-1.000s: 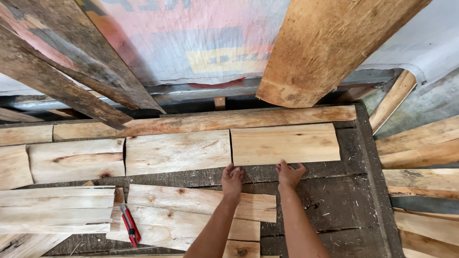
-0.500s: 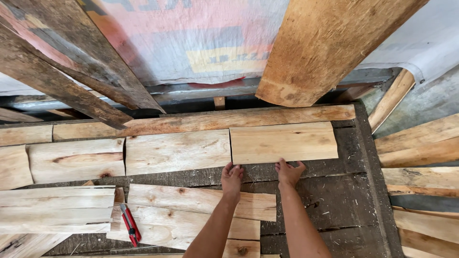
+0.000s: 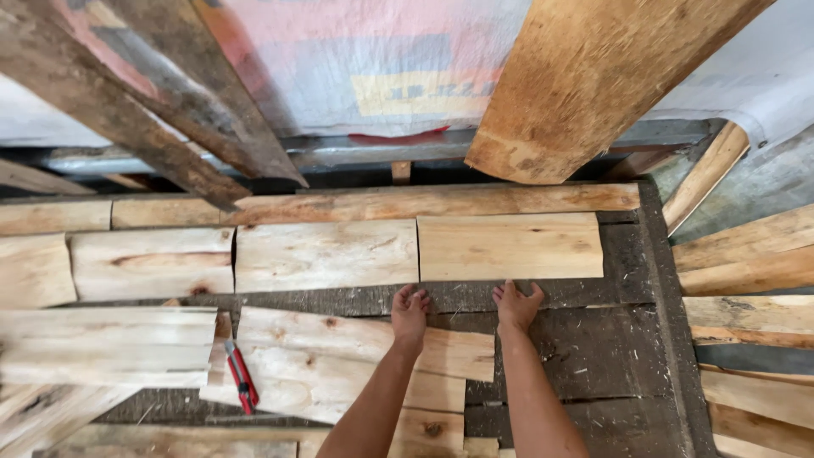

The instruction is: Trimming and fitting thin wooden planks or shingles using a utility knife on a wooden platform.

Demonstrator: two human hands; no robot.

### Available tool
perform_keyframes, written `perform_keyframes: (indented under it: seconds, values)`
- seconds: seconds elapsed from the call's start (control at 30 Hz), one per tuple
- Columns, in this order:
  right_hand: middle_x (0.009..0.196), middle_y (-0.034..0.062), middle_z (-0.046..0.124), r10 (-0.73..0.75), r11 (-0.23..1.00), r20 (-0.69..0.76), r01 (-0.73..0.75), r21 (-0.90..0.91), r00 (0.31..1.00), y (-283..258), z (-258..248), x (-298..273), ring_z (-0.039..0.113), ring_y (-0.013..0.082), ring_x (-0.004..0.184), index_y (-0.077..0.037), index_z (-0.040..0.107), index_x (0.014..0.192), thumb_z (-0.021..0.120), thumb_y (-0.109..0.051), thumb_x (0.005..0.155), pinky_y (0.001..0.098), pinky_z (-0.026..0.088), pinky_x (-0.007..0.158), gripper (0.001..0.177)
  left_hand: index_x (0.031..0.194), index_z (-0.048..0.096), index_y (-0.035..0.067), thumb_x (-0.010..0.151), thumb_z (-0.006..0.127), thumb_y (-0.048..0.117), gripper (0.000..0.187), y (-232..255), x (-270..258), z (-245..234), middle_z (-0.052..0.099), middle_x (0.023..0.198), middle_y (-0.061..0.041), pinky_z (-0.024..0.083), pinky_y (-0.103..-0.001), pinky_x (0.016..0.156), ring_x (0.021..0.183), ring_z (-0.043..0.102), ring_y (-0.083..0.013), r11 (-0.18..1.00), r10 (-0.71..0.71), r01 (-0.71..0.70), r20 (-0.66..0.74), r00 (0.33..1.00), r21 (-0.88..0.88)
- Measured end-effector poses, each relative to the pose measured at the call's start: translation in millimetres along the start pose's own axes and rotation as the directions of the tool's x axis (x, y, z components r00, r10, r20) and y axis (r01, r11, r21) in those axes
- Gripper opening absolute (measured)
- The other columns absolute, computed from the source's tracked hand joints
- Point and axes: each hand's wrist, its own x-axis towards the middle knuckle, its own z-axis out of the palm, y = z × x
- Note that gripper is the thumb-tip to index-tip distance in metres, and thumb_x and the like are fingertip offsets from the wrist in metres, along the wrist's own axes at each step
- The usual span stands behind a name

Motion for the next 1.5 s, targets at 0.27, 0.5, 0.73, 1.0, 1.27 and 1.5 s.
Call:
perform_keyframes:
  seconds: [0.27, 0.5, 0.73, 1.0, 1.27, 1.5]
  values:
    - [0.104, 0.0144, 0.072, -0.247, 0.952, 0.235, 0.281, -0.125, 0.940, 61, -8, -34, 0.071, 0.0202, 0.091, -0.006, 0.040, 0.146, 0.062, -0.009, 0.102, 0.0326, 0.058, 0.077, 0.049, 0.123, 0.064, 0.002, 0.102, 0.060, 0.013, 0.024, 12, -44, -59, 0.070, 0.096, -0.005, 0.055, -0.027, 0.072, 0.083, 0.068, -0.0127, 0.969, 0.131, -0.146, 0.087, 0.988, 0.199]
    - [0.103, 0.0086, 0.075, -0.310, 0.614, 0.631, 0.656, -0.438, 0.711, 79, -11, -159, 0.073, 0.0191, 0.090, -0.007, 0.064, 0.129, 0.066, -0.018, 0.097, 0.0341, 0.059, 0.079, 0.035, 0.117, 0.069, 0.005, 0.100, 0.062, 0.019, 0.023, 47, -101, -122, 0.073, 0.089, -0.004, 0.053, -0.029, 0.065, 0.076, 0.066, -0.0121, 0.851, 0.232, -0.236, 0.067, 0.970, 0.469]
    - [0.126, 0.0099, 0.062, -0.274, 0.087, 0.882, 0.923, -0.375, 0.384, 92, -9, -254, 0.052, 0.0322, 0.123, -0.013, 0.061, 0.135, 0.083, -0.027, 0.078, 0.0488, 0.041, 0.104, 0.063, 0.114, 0.070, 0.004, 0.098, 0.062, 0.016, 0.021, 67, -145, -173, 0.073, 0.084, -0.006, 0.055, -0.031, 0.067, 0.073, 0.067, -0.0149, 0.764, 0.339, -0.312, 0.059, 0.939, 0.565]
    - [0.131, 0.0090, 0.060, -0.292, 0.043, 0.861, 0.905, -0.422, 0.416, 111, 12, -286, 0.049, 0.0320, 0.128, -0.015, 0.060, 0.133, 0.082, -0.025, 0.081, 0.0477, 0.040, 0.105, 0.058, 0.113, 0.070, 0.007, 0.097, 0.063, 0.016, 0.020, 88, -158, -237, 0.071, 0.085, -0.006, 0.054, -0.033, 0.065, 0.071, 0.066, -0.0169, 0.768, 0.348, -0.253, -0.051, 0.936, 0.589]
    - [0.121, 0.0115, 0.067, -0.345, 0.127, 0.886, 0.950, -0.284, 0.311, 140, 82, -346, 0.057, 0.0332, 0.118, -0.010, 0.062, 0.129, 0.075, -0.016, 0.085, 0.0441, 0.046, 0.104, 0.046, 0.110, 0.073, 0.006, 0.095, 0.066, 0.016, 0.020, 132, -151, -313, 0.069, 0.077, -0.006, 0.051, -0.032, 0.060, 0.064, 0.061, -0.0141, 0.772, 0.447, -0.308, -0.130, 0.885, 0.556]
    - [0.114, 0.0143, 0.067, -0.253, 0.260, 0.904, 0.924, -0.280, 0.345, 192, 167, -415, 0.067, 0.0326, 0.106, -0.008, 0.059, 0.130, 0.076, -0.020, 0.084, 0.0429, 0.054, 0.092, 0.050, 0.108, 0.071, 0.003, 0.096, 0.063, 0.014, 0.018, 170, -132, -393, 0.068, 0.075, -0.004, 0.050, -0.030, 0.060, 0.064, 0.060, -0.0115, 0.807, 0.451, -0.333, -0.145, 0.881, 0.488]
